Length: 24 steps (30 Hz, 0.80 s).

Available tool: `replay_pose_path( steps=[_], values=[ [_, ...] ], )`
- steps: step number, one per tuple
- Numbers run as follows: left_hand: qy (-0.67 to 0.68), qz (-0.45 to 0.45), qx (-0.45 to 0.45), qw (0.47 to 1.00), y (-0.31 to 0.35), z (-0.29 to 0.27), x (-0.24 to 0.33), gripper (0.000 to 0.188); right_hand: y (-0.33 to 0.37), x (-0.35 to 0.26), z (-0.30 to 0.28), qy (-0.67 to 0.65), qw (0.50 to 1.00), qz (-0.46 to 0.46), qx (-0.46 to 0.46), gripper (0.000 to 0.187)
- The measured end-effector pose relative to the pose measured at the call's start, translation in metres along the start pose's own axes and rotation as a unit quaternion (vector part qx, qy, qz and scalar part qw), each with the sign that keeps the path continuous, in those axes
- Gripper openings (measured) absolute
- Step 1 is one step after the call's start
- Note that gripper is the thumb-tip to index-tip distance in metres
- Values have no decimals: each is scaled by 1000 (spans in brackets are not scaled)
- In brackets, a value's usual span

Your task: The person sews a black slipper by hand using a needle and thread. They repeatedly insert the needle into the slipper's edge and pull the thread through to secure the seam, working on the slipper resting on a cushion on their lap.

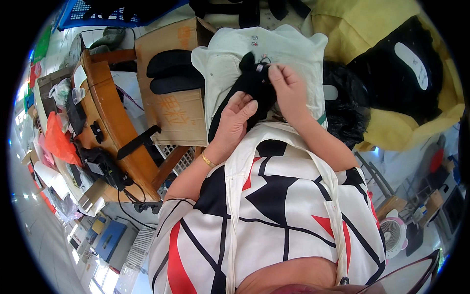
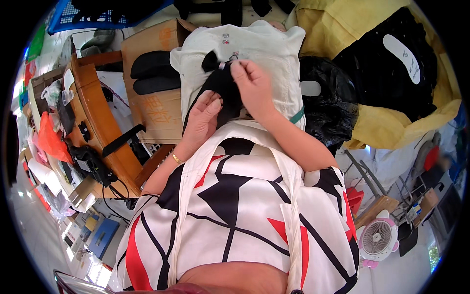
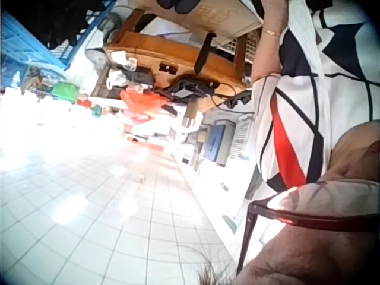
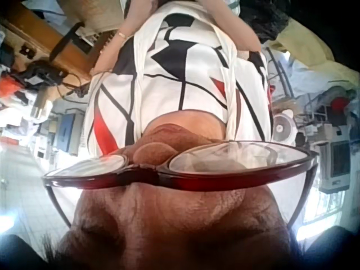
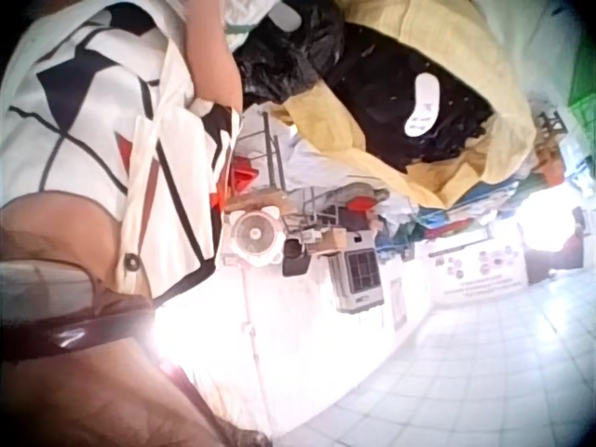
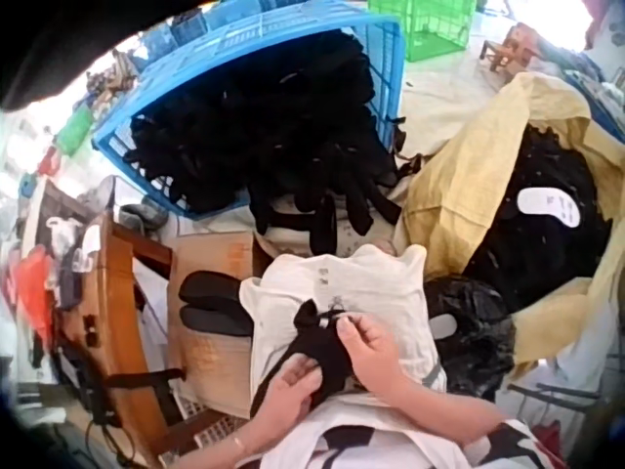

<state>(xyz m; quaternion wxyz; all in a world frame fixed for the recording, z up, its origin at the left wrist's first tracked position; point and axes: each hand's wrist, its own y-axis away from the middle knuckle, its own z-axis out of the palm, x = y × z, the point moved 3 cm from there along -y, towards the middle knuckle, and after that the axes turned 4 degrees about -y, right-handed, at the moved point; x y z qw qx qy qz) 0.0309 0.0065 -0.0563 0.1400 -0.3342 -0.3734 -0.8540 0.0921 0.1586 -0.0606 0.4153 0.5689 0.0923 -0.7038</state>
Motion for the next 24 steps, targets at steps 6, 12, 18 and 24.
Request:
replay_pose_path(
  steps=[6, 12, 18, 24],
  values=[
    [68, -21, 76, 995, 1, 25, 20, 12, 41, -11, 10, 300, 932, -143, -146, 12],
    [-101, 11, 146, 984, 2, 5, 25, 25, 51, -35, -24, 246, 955, -91, -139, 11],
    [-1, -1, 159, 987, -10, 4, 27, 22, 42, -36, -100, 102, 992, 12, 72, 14],
    [-16, -32, 184, 982, -20, 12, 24, 21, 37, -34, -59, 91, 994, 55, 3, 16]
  ],
)
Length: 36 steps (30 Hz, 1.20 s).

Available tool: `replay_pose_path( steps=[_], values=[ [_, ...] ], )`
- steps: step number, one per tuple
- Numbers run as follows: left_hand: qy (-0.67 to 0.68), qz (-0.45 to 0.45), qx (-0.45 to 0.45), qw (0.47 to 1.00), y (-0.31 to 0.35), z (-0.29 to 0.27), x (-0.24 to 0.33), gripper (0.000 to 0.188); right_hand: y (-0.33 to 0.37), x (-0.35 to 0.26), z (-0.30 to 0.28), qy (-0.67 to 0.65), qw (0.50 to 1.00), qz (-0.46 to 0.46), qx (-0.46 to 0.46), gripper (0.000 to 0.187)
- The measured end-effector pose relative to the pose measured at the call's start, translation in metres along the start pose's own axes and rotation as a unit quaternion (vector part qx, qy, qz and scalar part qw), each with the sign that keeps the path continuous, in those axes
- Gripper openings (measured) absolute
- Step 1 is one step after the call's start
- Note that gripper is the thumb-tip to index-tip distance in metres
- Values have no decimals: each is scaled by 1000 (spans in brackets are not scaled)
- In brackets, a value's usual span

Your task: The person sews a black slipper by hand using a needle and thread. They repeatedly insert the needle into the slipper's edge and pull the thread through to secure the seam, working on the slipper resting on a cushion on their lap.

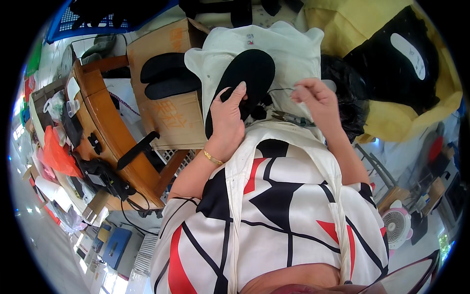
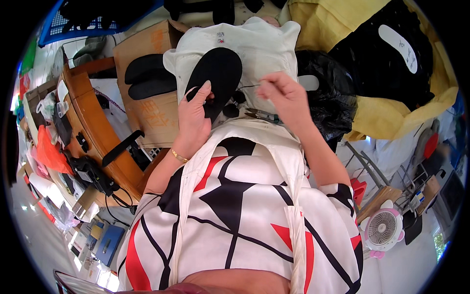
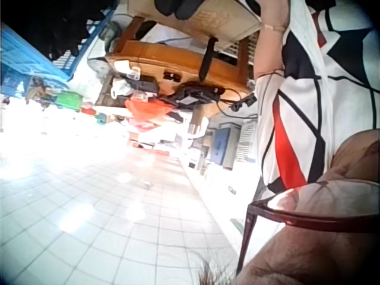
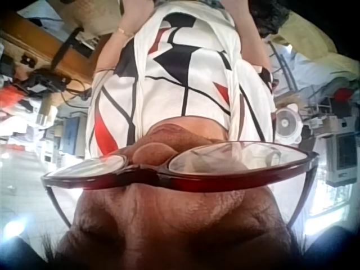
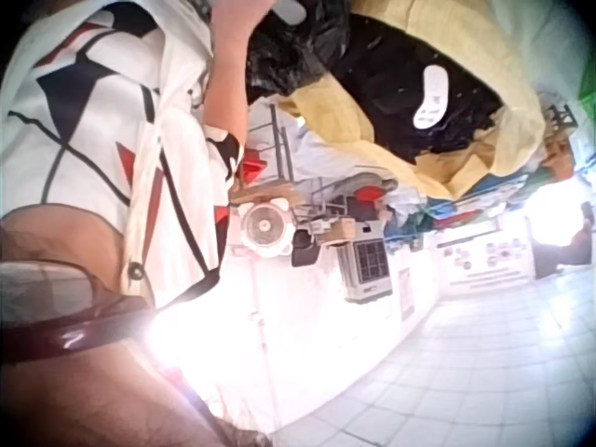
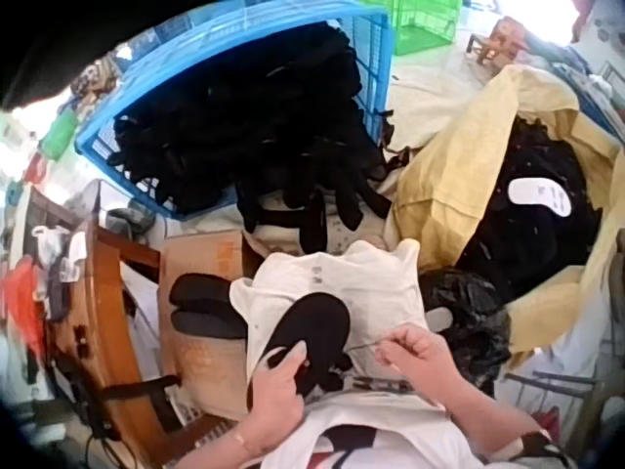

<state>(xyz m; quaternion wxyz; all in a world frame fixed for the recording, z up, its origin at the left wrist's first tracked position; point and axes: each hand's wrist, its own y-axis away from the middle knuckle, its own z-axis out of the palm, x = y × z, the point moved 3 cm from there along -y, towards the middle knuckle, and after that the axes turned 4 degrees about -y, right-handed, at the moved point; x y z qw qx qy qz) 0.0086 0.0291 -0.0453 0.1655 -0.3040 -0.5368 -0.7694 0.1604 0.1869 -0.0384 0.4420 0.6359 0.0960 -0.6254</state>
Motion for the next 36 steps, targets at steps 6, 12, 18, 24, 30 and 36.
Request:
replay_pose_path(
  steps=[6, 12, 18, 24, 30, 36],
  values=[
    [-14, 1, 16, 1000, 2, 1, 2, 18, -16, -11, 54, 175, 978, -4, -113, 14],
    [-3, 11, 8, 1000, -1, -2, -1, 17, -24, -9, 64, 221, 965, -69, -121, 14],
    [-1, 13, -3, 1000, 0, -3, -2, 17, -25, -6, 62, 217, 966, -73, -123, 15],
    [-22, 28, -5, 999, 0, -2, -5, 16, -30, -9, 63, 223, 965, -30, -137, 14],
    [-76, 51, -10, 996, 9, 4, -4, 19, -33, -7, 67, 221, 965, -25, -142, 11],
    [-29, 12, 1, 1000, 4, 0, 0, 18, -29, 8, 62, 172, 974, -52, -140, 11]
  ],
)
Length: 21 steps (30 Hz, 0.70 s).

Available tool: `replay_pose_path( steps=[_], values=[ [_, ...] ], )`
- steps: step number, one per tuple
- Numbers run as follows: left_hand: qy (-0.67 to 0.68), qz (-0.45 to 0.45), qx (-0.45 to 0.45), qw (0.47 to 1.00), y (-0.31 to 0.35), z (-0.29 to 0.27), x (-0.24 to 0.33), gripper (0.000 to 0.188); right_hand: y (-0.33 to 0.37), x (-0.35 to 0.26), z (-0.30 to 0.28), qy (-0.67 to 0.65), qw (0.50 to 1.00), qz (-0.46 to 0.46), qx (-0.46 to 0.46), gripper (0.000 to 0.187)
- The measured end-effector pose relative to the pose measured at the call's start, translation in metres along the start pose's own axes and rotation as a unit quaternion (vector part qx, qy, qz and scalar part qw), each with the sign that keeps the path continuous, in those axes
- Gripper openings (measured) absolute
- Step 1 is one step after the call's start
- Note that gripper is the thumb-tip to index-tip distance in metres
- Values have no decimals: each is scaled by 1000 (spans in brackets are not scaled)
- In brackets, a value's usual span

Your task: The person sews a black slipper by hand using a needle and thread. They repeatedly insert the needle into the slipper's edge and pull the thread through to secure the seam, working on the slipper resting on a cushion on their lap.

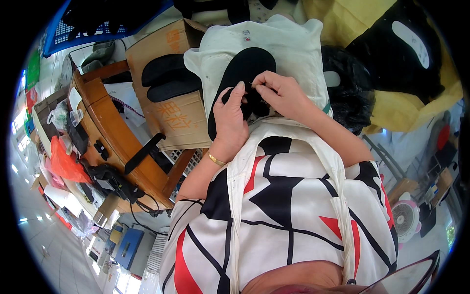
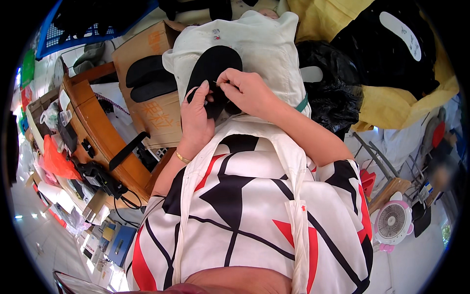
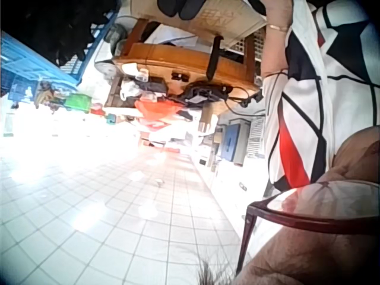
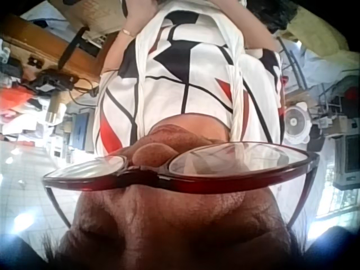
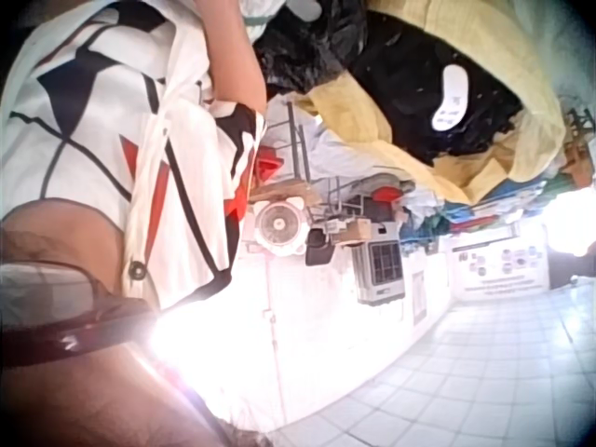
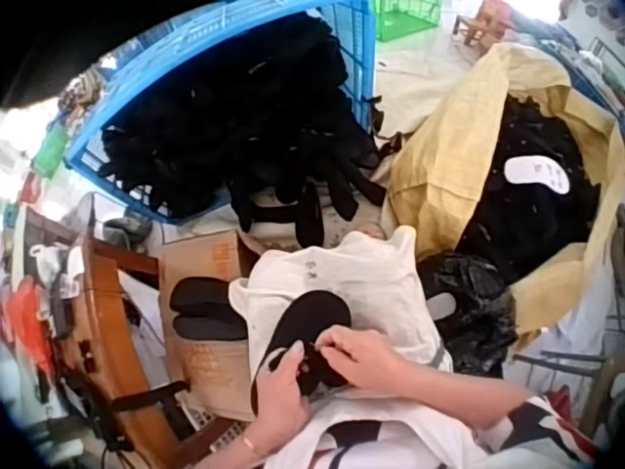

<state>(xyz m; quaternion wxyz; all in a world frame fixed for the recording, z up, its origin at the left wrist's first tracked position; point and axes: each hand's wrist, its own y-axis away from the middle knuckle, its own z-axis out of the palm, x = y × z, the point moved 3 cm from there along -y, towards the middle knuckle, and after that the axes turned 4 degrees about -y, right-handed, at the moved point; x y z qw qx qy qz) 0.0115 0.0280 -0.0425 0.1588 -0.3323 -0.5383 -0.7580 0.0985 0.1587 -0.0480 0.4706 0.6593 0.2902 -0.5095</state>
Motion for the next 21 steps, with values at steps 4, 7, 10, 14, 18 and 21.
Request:
replay_pose_path(
  steps=[4, 7, 10, 14, 18, 21],
  values=[
    [5, -8, 10, 1000, -3, -3, -1, 19, 0, 3, 0, 4, 1000, -23, 3, 12],
    [4, -4, 6, 1000, -4, -3, 0, 18, 0, 4, 1, -4, 999, -36, 5, 13],
    [5, -5, 5, 1000, -6, -4, 0, 18, 0, 3, 1, 3, 999, -52, 10, 12],
    [2, -2, -2, 1000, -7, -5, -3, 16, -1, -1, 6, 38, 997, -61, 20, 11],
    [-22, 8, -17, 1000, -3, 0, -2, 15, -7, -7, 14, 42, 997, -44, 57, 10],
    [-55, 38, -38, 997, -1, -1, -4, 15, -14, -15, 10, 16, 1000, 0, 12, 13]
  ],
)
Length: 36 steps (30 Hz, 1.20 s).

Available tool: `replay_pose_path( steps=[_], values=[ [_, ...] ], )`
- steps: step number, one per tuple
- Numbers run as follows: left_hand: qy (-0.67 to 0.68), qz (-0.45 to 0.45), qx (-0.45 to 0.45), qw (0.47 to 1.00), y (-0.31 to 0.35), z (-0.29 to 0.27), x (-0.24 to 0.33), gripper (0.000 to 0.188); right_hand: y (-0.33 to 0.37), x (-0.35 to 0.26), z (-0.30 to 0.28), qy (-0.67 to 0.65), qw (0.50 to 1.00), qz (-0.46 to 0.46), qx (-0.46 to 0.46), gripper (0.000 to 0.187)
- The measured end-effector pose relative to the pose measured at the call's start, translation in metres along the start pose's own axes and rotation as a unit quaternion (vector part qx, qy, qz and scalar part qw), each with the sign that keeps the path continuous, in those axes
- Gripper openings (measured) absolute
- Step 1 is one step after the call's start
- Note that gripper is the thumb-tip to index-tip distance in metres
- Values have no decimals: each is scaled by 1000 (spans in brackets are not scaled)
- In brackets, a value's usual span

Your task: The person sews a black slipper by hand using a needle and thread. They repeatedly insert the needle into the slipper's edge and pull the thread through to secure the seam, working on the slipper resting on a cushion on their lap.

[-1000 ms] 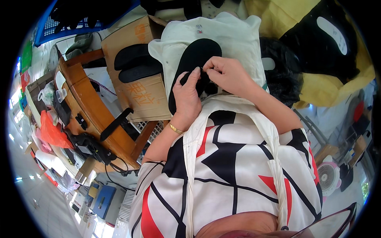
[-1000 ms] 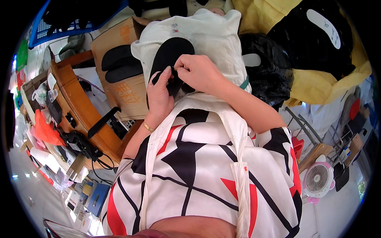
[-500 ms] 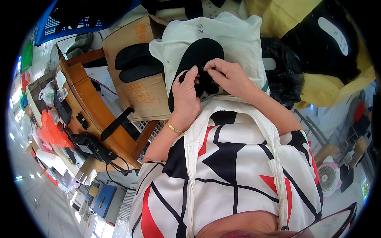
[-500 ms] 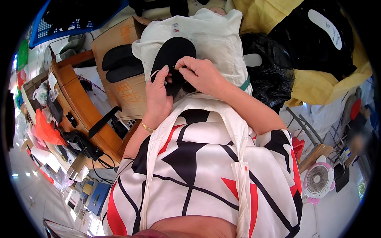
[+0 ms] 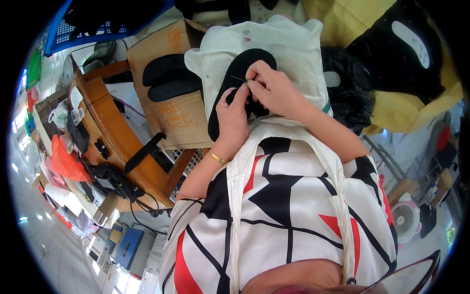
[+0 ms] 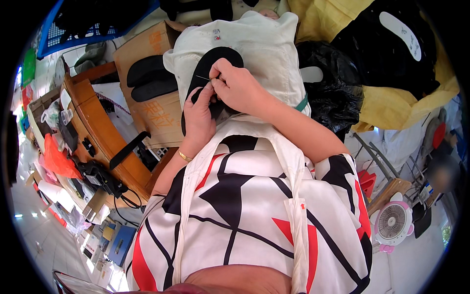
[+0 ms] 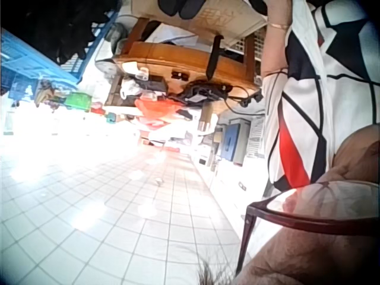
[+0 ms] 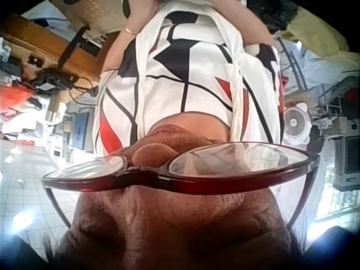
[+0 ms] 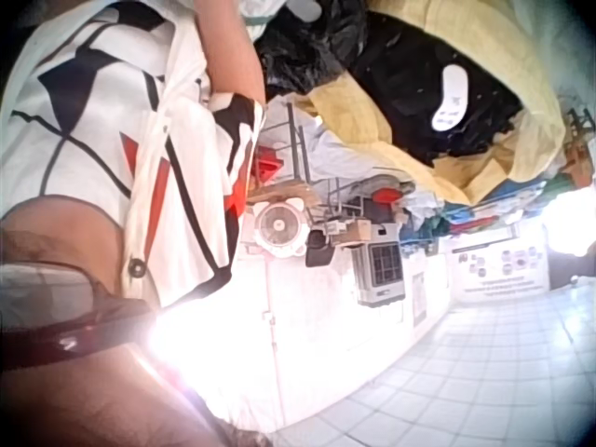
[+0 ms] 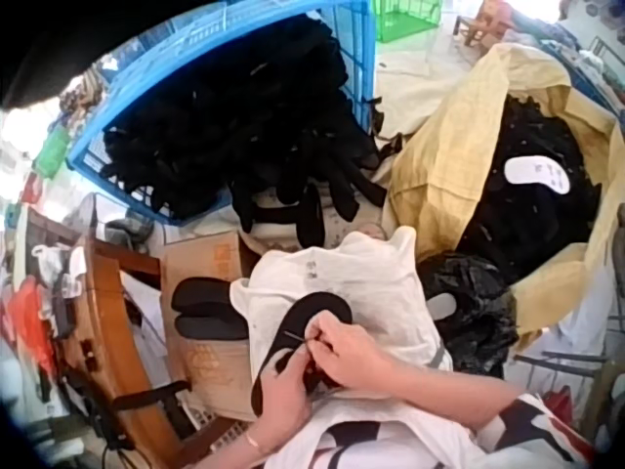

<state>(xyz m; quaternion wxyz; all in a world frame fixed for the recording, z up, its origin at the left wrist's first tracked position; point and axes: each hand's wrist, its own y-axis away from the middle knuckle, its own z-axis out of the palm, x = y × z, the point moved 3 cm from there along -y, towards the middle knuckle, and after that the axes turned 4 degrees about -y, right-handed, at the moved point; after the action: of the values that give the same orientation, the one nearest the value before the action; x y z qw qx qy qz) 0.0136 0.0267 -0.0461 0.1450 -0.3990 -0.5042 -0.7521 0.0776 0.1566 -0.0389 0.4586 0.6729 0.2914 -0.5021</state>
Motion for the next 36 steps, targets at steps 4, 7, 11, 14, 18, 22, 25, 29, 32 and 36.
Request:
replay_pose_path(
  steps=[4, 7, 11, 14, 18, 22, 25, 29, 32, 36],
  values=[
    [-40, 28, -2, 999, 7, 5, 2, 14, 2, -13, -16, 179, 976, -121, 36, 14],
    [-170, 116, -38, 978, 7, 4, 4, 14, 9, -25, -25, 227, 957, -172, 52, 15],
    [-441, 338, -79, 828, -2, 7, 31, 21, 24, -18, -27, 127, 976, -168, 52, 11],
    [-526, 402, -206, 720, -10, 24, 62, 22, 36, -4, -31, 54, 978, -174, 103, 8],
    [-597, 345, -426, 585, -22, 48, 68, 21, 44, 11, -40, -200, 961, -24, 188, 7],
    [-570, 333, -440, 608, -29, 52, 52, 19, 44, 39, -41, -473, 874, 96, 65, 17],
    [-543, 393, -327, 666, -18, 54, 56, 20, 50, 54, -51, -550, 826, 117, 37, 16],
    [-548, 268, -222, 760, 1, 41, 42, 26, 53, 55, -66, -545, 828, 115, 65, 14],
    [-497, 184, -216, 820, -2, 25, 18, 33, 56, 49, -87, -557, 811, 109, 142, 16],
    [-481, 144, -232, 833, 3, 18, 4, 36, 69, 58, -139, -631, 751, 56, 186, 19]
  ],
)
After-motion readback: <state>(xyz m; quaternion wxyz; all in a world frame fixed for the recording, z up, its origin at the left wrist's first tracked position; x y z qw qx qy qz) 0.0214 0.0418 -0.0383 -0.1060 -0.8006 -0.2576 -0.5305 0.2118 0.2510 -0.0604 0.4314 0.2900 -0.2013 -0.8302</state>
